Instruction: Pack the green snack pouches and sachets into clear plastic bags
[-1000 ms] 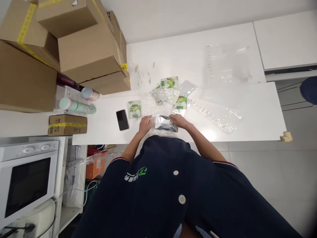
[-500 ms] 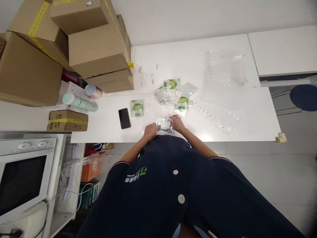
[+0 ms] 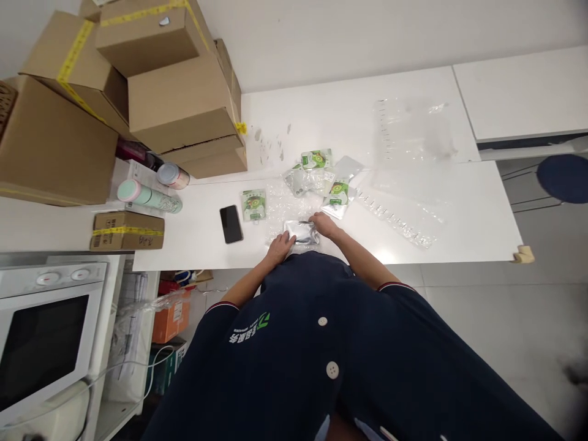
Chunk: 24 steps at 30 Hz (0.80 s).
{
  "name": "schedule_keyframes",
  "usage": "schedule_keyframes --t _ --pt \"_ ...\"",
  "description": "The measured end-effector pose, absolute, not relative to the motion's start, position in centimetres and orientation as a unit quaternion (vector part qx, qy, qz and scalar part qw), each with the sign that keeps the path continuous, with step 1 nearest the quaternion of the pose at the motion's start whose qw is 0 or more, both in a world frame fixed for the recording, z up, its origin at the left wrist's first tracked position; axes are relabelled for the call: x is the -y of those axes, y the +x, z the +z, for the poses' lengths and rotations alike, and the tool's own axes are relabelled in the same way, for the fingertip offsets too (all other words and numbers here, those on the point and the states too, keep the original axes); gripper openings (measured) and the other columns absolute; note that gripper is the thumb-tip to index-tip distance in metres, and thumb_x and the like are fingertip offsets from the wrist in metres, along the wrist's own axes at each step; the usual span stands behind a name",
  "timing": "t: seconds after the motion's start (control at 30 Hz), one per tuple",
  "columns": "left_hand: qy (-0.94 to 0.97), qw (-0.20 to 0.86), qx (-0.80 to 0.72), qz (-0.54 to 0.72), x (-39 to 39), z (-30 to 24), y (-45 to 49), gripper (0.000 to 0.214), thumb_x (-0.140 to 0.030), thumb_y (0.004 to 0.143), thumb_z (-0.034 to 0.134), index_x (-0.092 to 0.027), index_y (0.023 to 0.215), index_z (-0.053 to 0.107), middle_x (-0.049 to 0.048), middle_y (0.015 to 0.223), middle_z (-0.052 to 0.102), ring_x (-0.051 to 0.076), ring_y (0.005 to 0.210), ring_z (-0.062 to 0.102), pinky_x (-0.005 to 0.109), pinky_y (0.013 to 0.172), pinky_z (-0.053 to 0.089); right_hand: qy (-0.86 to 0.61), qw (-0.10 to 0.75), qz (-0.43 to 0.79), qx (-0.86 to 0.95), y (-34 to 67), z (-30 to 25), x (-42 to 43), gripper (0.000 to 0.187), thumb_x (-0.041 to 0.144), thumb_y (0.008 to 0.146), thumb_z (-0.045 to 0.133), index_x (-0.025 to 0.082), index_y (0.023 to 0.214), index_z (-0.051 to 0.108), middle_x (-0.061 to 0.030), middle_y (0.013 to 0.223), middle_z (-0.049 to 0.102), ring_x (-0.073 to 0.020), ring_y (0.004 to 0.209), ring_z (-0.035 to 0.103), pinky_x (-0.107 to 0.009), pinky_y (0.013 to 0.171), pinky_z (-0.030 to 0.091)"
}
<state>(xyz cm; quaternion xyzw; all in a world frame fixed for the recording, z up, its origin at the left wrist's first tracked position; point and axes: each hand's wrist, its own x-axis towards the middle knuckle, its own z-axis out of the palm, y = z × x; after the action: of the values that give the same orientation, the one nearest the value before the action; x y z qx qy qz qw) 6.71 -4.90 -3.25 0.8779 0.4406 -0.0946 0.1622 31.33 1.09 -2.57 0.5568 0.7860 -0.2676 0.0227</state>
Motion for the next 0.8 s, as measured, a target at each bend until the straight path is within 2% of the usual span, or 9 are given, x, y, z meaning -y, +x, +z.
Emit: schedule_keyframes --t 0.17,0.23,0.3,0.37,0.43,0.53,0.6,0.67,0.8 --pt "0.872 0.159 -0.448 -0.116 4.9 -2.8 7.1 0.053 -0.013 0.092 0.033 -0.018 0.144 0.039 0.0196 0.153 0.031 0.03 0.129 0.045 0.045 0.097 0.047 0.553 0.021 -0.281 -0.784 31.8 -2.6 -1.1 0.042 0.002 0.08 0.047 0.012 0.114 0.068 -0.015 0.108 0.064 -0.0246 0.103 0.057 -0.029 0.085 0.043" --pt "0.869 0.164 -0.452 -0.119 4.9 -2.7 7.0 0.053 -0.012 0.092 0.03 -0.016 0.144 0.038 0.0198 0.154 0.03 0.029 0.13 0.044 0.044 0.099 0.046 0.569 -0.002 -0.282 -0.772 32.4 -2.8 -0.2 0.045 0.002 0.081 0.044 0.012 0.121 0.065 -0.0152 0.118 0.062 -0.0245 0.108 0.056 -0.031 0.09 0.043" --pt "0.866 0.17 -0.455 -0.117 4.9 -2.5 6.9 0.054 -0.011 0.091 0.031 -0.015 0.144 0.038 0.0192 0.153 0.032 0.027 0.131 0.044 0.043 0.101 0.044 0.567 -0.03 -0.263 -0.78 33.1 -3.0 1.2 0.053 0.001 0.08 0.045 0.014 0.129 0.059 -0.0147 0.134 0.055 -0.0261 0.121 0.05 -0.036 0.099 0.039" --pt "0.866 0.175 -0.453 -0.115 4.8 -2.3 6.8 0.054 -0.009 0.09 0.033 -0.014 0.143 0.039 0.0177 0.153 0.033 0.025 0.13 0.045 0.04 0.103 0.042 0.532 -0.037 -0.24 -0.811 33.8 -3.2 3.0 0.065 -0.002 0.076 0.047 0.019 0.137 0.052 -0.0116 0.148 0.043 -0.0283 0.135 0.036 -0.043 0.107 0.032" --pt "0.864 0.184 -0.453 -0.119 4.5 -1.9 6.6 0.055 -0.007 0.088 0.035 -0.015 0.143 0.04 0.0157 0.152 0.035 0.023 0.128 0.046 0.038 0.103 0.042 0.493 -0.025 -0.229 -0.839 34.1 -3.4 4.7 0.074 -0.003 0.074 0.049 0.024 0.143 0.044 -0.0082 0.154 0.035 -0.0286 0.143 0.026 -0.049 0.111 0.024" --pt "0.859 0.211 -0.447 -0.133 3.7 -0.9 6.3 0.059 -0.003 0.085 0.039 -0.018 0.142 0.041 0.012 0.151 0.039 0.022 0.124 0.049 0.035 0.099 0.045 0.491 -0.021 -0.227 -0.841 33.8 -3.4 6.1 0.073 0.001 0.078 0.049 0.025 0.146 0.039 -0.0069 0.155 0.034 -0.0284 0.145 0.022 -0.052 0.113 0.02" --pt "0.858 0.238 -0.431 -0.145 2.6 0.1 5.8 0.061 -0.002 0.083 0.039 -0.02 0.14 0.046 0.0093 0.147 0.044 0.022 0.121 0.051 0.034 0.098 0.045 0.499 -0.029 -0.25 -0.829 33.4 -3.3 6.0 0.065 0.005 0.082 0.049 0.024 0.144 0.043 -0.0078 0.152 0.039 -0.0282 0.143 0.026 -0.051 0.112 0.022" --pt "0.853 0.273 -0.417 -0.157 1.1 1.2 5.2 0.059 -0.002 0.082 0.038 -0.022 0.136 0.052 0.0062 0.142 0.052 0.021 0.12 0.054 0.032 0.099 0.044 0.502 -0.044 -0.299 -0.811 33.0 -2.9 5.3 0.054 0.011 0.086 0.049 0.023 0.139 0.05 -0.0085 0.144 0.049 -0.0263 0.138 0.036 -0.046 0.11 0.029" --pt "0.829 0.321 -0.43 -0.154 -2.9 3.4 4.7 0.054 -0.008 0.086 0.034 -0.024 0.131 0.058 0.0029 0.134 0.06 0.019 0.12 0.056 0.029 0.098 0.044 0.556 -0.063 -0.395 -0.729 32.3 -2.1 3.2 0.033 0.03 0.095 0.045 0.02 0.12 0.064 -0.0082 0.116 0.069 -0.0228 0.109 0.062 -0.033 0.092 0.047"
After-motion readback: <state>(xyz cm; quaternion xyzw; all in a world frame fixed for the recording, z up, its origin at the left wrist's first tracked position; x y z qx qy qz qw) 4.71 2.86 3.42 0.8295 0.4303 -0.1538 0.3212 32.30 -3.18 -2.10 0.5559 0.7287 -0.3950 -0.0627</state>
